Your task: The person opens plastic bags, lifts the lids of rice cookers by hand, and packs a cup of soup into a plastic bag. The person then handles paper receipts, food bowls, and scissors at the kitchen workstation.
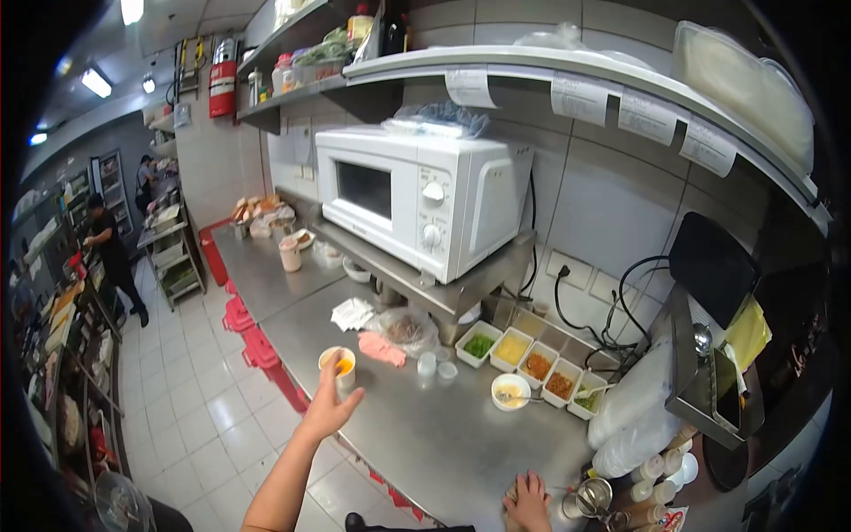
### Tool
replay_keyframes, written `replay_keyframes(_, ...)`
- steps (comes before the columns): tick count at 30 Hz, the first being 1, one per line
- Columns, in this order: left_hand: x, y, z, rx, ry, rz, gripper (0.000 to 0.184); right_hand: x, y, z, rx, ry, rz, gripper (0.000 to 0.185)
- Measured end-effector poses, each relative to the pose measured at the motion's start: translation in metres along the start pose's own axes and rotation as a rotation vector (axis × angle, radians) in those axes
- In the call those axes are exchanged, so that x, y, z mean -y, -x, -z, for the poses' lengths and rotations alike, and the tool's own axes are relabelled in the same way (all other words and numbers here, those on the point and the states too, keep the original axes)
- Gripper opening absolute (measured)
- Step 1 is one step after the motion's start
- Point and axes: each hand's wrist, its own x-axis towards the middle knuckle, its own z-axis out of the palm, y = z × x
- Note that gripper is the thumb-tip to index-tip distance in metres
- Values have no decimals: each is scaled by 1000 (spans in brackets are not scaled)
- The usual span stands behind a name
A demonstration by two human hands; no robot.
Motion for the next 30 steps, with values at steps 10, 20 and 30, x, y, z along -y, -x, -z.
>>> replay_keyframes(10, 222, -45, -7, -138, 12, 89, 129, 50, 16, 9, -220, 31, -326, 39)
replay_keyframes(20, 245, -91, -3, 6, 331, -11, 128, 110, 19, -22, -360, 465, -736, 38)
replay_keyframes(30, 208, -87, -52, 296, 527, -95, 124, 58, 18, -65, -584, 221, -638, 17)
